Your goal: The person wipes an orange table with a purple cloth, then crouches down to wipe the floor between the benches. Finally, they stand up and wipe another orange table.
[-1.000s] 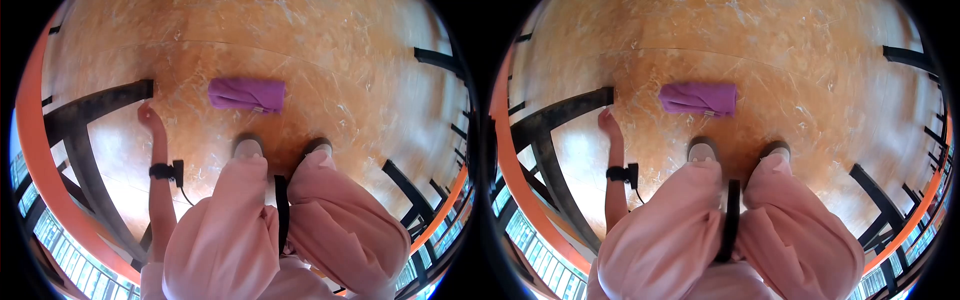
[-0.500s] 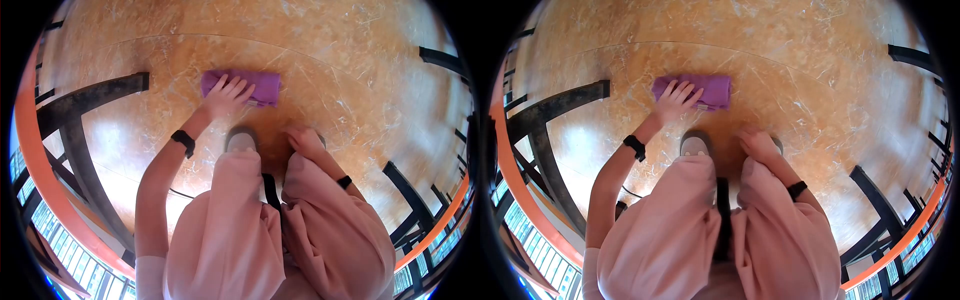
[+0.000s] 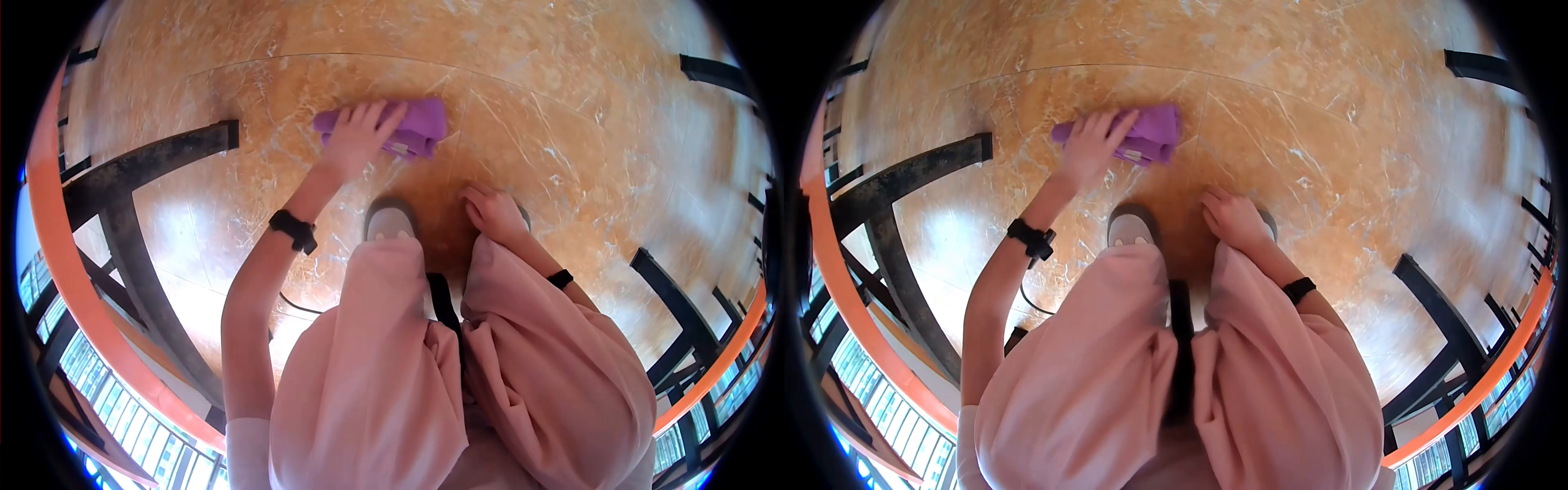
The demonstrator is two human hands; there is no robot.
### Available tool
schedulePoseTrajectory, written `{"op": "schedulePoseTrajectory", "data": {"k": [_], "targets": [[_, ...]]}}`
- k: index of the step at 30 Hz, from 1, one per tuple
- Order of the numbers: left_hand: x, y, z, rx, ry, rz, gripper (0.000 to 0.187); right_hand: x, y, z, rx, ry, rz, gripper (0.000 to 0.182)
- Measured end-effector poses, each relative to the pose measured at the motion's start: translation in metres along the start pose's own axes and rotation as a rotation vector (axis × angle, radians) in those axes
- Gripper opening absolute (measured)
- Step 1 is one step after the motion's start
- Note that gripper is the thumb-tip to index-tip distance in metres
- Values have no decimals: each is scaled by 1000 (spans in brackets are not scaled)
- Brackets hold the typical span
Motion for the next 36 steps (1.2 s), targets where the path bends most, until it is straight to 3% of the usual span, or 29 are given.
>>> {"op": "schedulePoseTrajectory", "data": {"k": [4, 6, 8, 10, 12, 13, 14, 16, 18, 20, 21, 23, 25, 26, 28, 29, 31, 32, 35, 36], "targets": [[-44, -1, 58, 32, 542, 788, 68, -2, 3, 0, 30, 8, -17, 10], [-55, -28, 117, 311, 738, 872, 61, 1, 3, 2, 42, -16, -15, 9], [-54, -44, 177, 356, 1107, 1014, 57, 1, 5, 3, 20, -49, -36, 11], [-51, -74, 244, 271, 1405, 804, 56, 0, 2, -2, -10, -57, -70, 14], [-44, -69, 259, 293, 1440, 920, 59, 0, 2, 0, 31, -26, -1, 12], [-45, -69, 261, 240, 1332, 1064, 59, 2, 0, 0, 2, -60, -7, 14], [-54, -58, 264, 248, 1353, 1040, 59, 2, -1, -1, -9, -37, -22, 14], [-69, -42, 239, 100, 992, 1395, 36, 2, -2, -2, 6, -46, 1, 14], [-116, -55, 251, 65, 1266, 1190, 26, -2, 0, -3, -7, -61, 5, 14], [-156, -69, 249, 370, 1445, 1088, 26, -1, -1, -3, -15, -87, 17, 15], [-176, -88, 252, 352, 1469, 949, 28, 2, -2, -2, -18, -109, 11, 15], [-209, -133, 259, 334, 1481, 812, 31, 2, -2, -1, -14, -134, 5, 15], [-226, -148, 246, 177, 1205, 39, 30, 2, 0, -2, -6, -138, -11, 15], [-228, -161, 245, 185, 1199, 39, 30, 2, 1, -2, 4, -138, -9, 15], [-235, -183, 241, 367, 1315, 428, 35, 2, 2, 0, 23, -115, 11, 14], [-234, -189, 240, 346, 1395, 563, 34, 7, 0, 4, 18, -135, 20, 14], [-256, -315, 284, 683, 1251, 639, 37, 14, -3, 1, 10, -137, 37, 14], [-247, -302, 281, 582, 1313, 719, 41, 13, -5, 3, 1, -145, 38, 14], [-192, -148, 227, 593, 1665, 740, 27, 19, -9, 6, -11, -138, 18, 17], [-178, -139, 222, 731, 1558, 767, 19, 23, -11, 7, -39, -152, 56, 18]]}}
Point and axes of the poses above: each hand's wrist, its own z-axis away from the middle knuckle, its own y-axis out of the back of the hand, x = y × z, the point moved 5 cm from there along -z, towards the middle knuckle, and after that the axes turned 10 degrees about -z, right-handed, at the moved point
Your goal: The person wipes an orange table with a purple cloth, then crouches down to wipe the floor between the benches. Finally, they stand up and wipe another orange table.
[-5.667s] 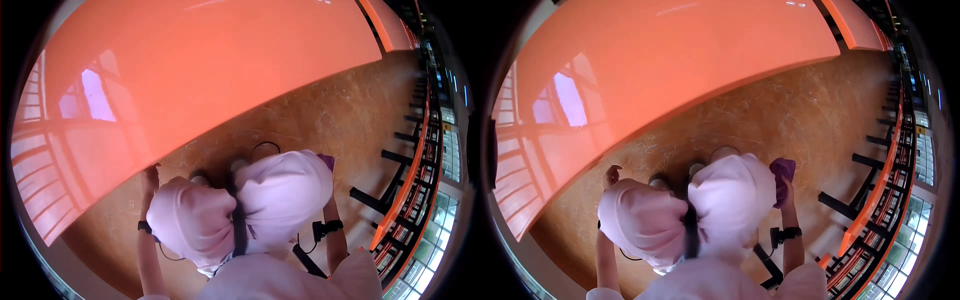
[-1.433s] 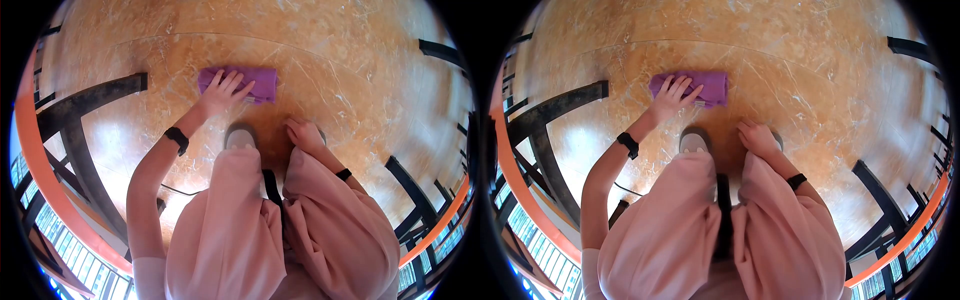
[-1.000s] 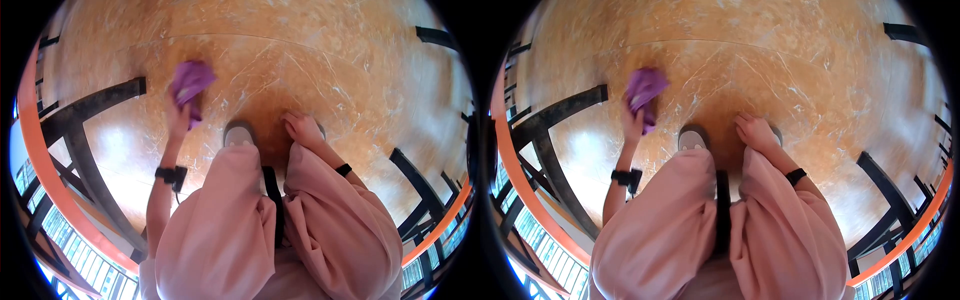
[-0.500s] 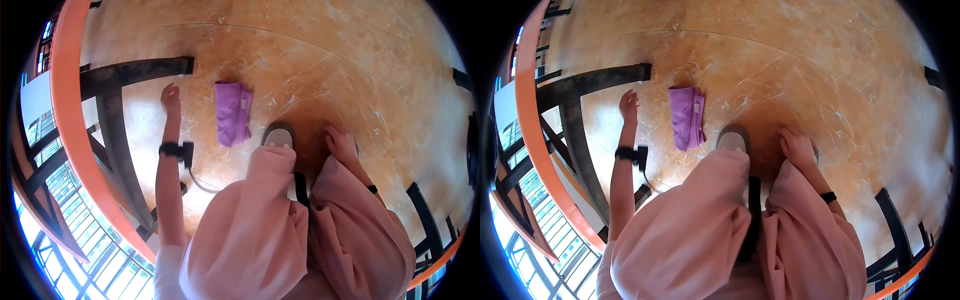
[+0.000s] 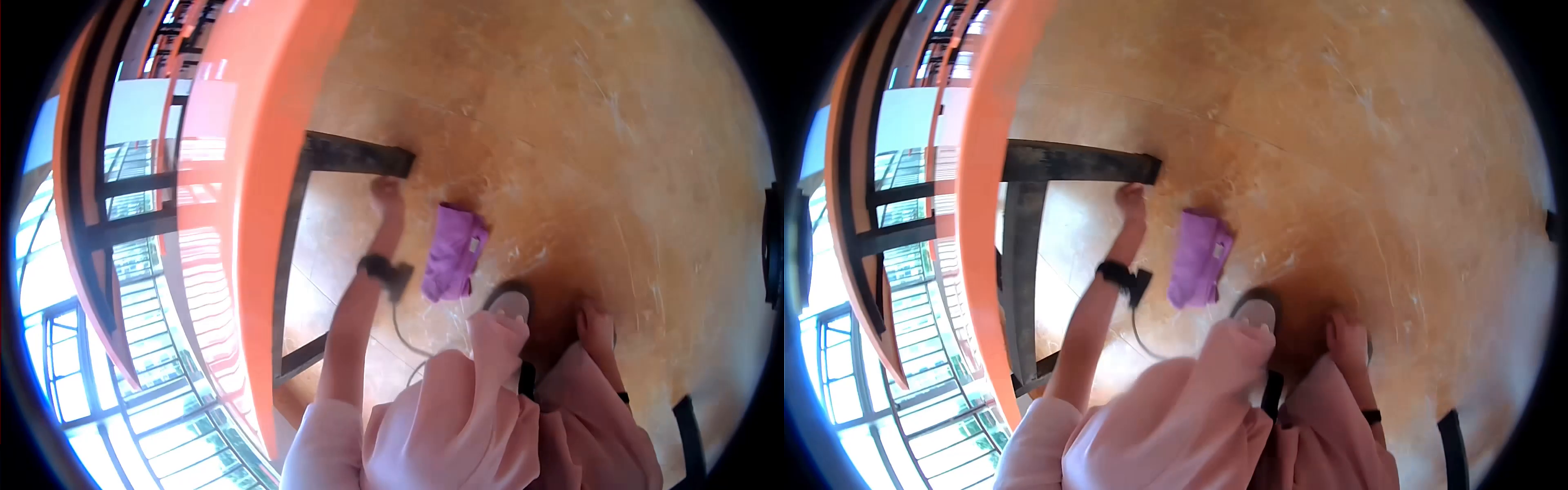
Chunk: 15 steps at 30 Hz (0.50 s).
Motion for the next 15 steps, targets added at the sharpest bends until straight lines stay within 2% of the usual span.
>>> {"op": "schedulePoseTrajectory", "data": {"k": [1, 2, 3, 5, 6, 7, 8, 9, 10, 11, 12, 14, 15], "targets": [[6, 1, 16, 6, -100, 115, 11, -2, 1, 1, 7, 26, -4, 18], [80, 23, 55, -172, 192, 300, 14, -1, 0, 2, -32, -33, 0, 18], [120, 35, 73, -258, 164, 332, 13, 1, -1, 2, -69, -92, 4, 19], [229, 78, 110, -300, -71, 392, 11, -3, -4, -1, -9, 15, -22, 19], [232, 87, 112, -330, -19, 342, 10, -6, -3, 2, 40, 98, -40, 20], [308, 137, 133, -136, -466, 146, 13, -4, -4, 3, 31, 104, -48, 20], [356, 174, 144, 155, -960, -250, 13, -1, -2, 4, 13, 82, -65, 20], [373, 204, 150, 300, -1065, -445, 8, 0, -1, 2, 1, 62, -80, 20], [381, 222, 151, 683, -1059, -330, 4, 0, -2, 1, -3, 73, -82, 20], [391, 236, 146, 872, -921, -413, 2, -1, -1, 1, 23, 95, -90, 20], [395, 247, 133, 853, -877, -594, 7, -3, 2, 0, 48, 113, -97, 20], [389, 253, 112, 810, -551, -624, 10, -10, 6, -1, 47, 98, -103, 19], [382, 254, 106, 796, -521, -643, 10, -11, 8, -1, 50, 74, -108, 19]]}}
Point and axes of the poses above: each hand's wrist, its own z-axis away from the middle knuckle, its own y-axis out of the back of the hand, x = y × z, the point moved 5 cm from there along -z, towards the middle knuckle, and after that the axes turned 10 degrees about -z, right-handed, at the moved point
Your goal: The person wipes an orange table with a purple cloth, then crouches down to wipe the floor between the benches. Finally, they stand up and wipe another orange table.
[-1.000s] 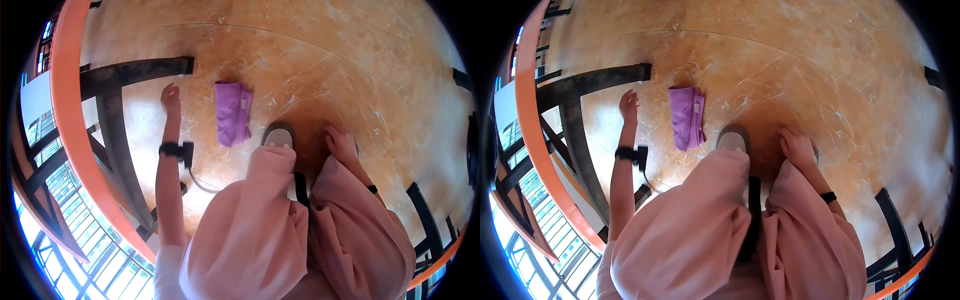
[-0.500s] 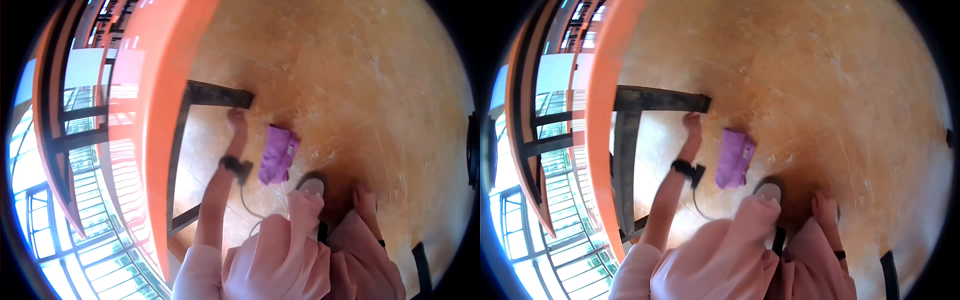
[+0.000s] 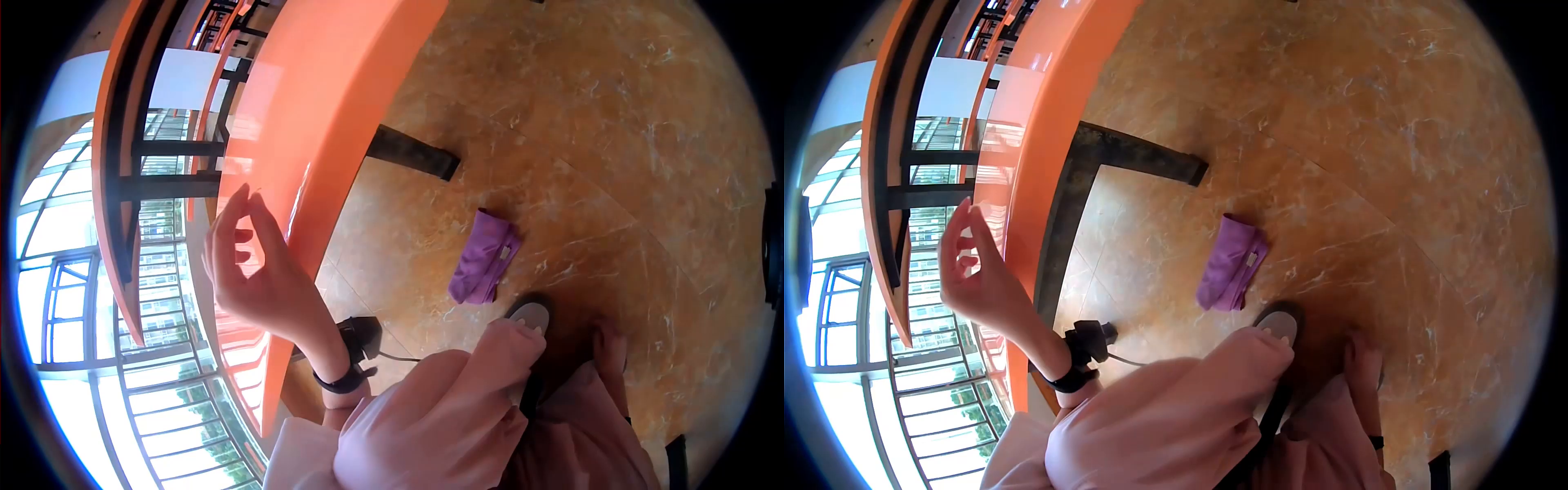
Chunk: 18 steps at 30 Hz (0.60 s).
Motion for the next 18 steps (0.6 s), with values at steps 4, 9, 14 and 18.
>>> {"op": "schedulePoseTrajectory", "data": {"k": [4, 9, 14, 18], "targets": [[-12, -12, 0, -90, 0, -118, 14, 8, -3, 6, -8, -25, -13, 18], [-3, -6, 8, -53, 26, -59, 10, 1, 0, 1, -1, -21, -12, 19], [68, -29, 85, -593, -498, 631, 16, -3, 1, -2, -27, -16, -29, 20], [24, -133, 232, -1316, -391, -76, 73, 5, 2, 4, 25, 8, -11, 18]]}}
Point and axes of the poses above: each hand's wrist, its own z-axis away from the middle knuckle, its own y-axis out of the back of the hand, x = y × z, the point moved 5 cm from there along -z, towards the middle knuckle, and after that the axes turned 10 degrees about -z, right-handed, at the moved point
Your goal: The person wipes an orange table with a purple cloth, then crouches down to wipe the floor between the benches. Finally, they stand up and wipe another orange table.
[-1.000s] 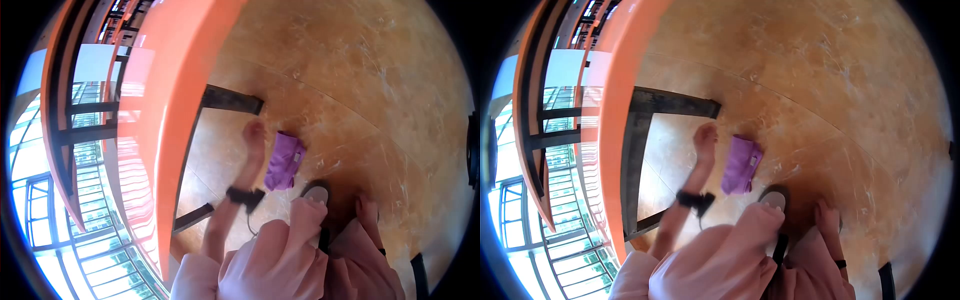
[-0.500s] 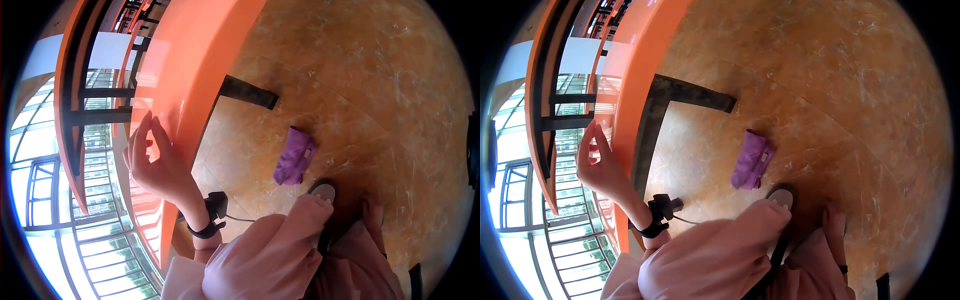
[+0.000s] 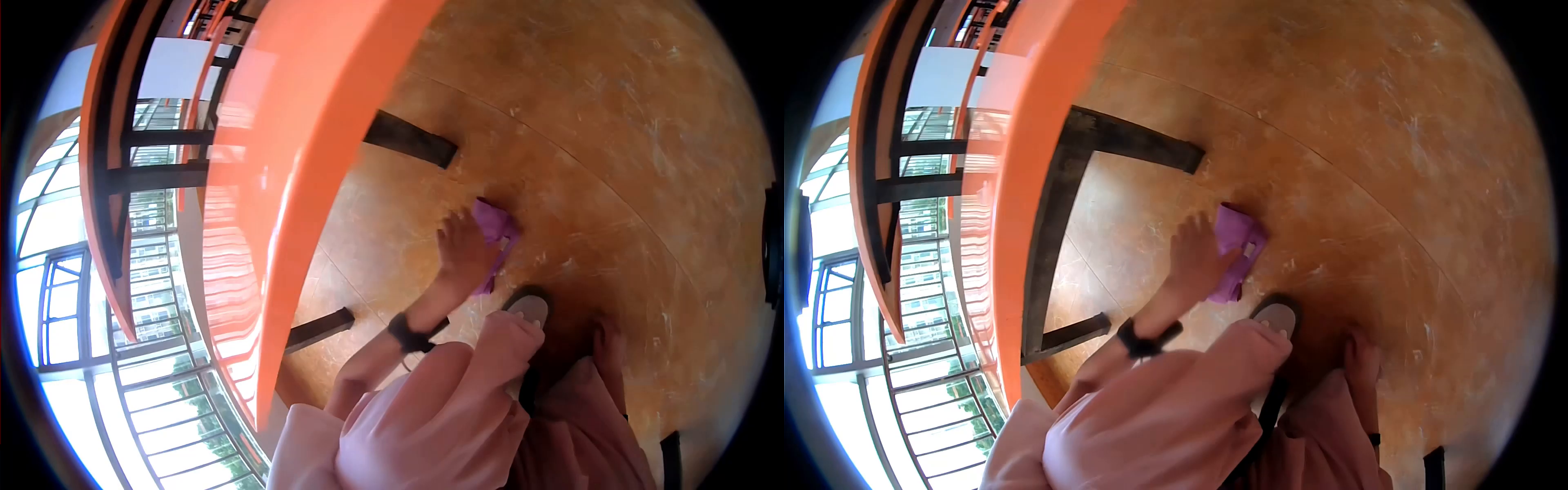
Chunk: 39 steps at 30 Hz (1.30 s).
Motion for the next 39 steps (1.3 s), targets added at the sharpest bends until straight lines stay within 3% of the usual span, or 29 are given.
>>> {"op": "schedulePoseTrajectory", "data": {"k": [1, 3, 7, 9, 11, 15, 17, 20, 27, 29, 33, 35, 37, 39], "targets": [[-7, -36, -3, -75, 109, -149, 84, 4, -3, 3, -6, -8, 26, 19], [-20, -66, -2, -18, 159, 29, 94, 12, -6, 4, -49, -88, 63, 20], [-26, -89, -2, -110, 104, 336, 77, 13, -6, 0, -79, -140, 35, 21], [-25, -97, -2, -145, 46, 395, 68, 3, -5, -2, -23, -2, 30, 22], [-26, -98, -2, 92, 52, 396, 55, 2, -5, -3, -4, 12, 28, 21], [-21, -102, 1, 161, 54, 420, 56, -2, -4, -6, -16, -26, 41, 16], [-13, -84, 10, 428, 55, 191, 58, -2, -4, -7, -23, -46, 39, 15], [2, -101, 17, 243, -8, 188, 58, -1, -4, -7, -28, -52, 36, 15], [12, -117, 26, 247, -44, -110, 65, -7, -3, -10, -12, -39, 30, 16], [12, -129, 21, 329, -67, -353, 63, -10, -1, -11, -17, -44, 25, 16], [-5, -129, 12, 336, -45, -299, 57, -5, -3, -10, -22, -70, 25, 15], [-36, -119, 6, 186, 17, 228, 51, -6, -2, -10, -17, -70, 12, 14], [-86, -132, 2, 241, 227, 474, 47, -7, -2, -10, -10, -76, -2, 14], [-135, -140, -7, 124, 426, 828, 67, -6, -1, -9, -8, -87, 0, 14]]}}
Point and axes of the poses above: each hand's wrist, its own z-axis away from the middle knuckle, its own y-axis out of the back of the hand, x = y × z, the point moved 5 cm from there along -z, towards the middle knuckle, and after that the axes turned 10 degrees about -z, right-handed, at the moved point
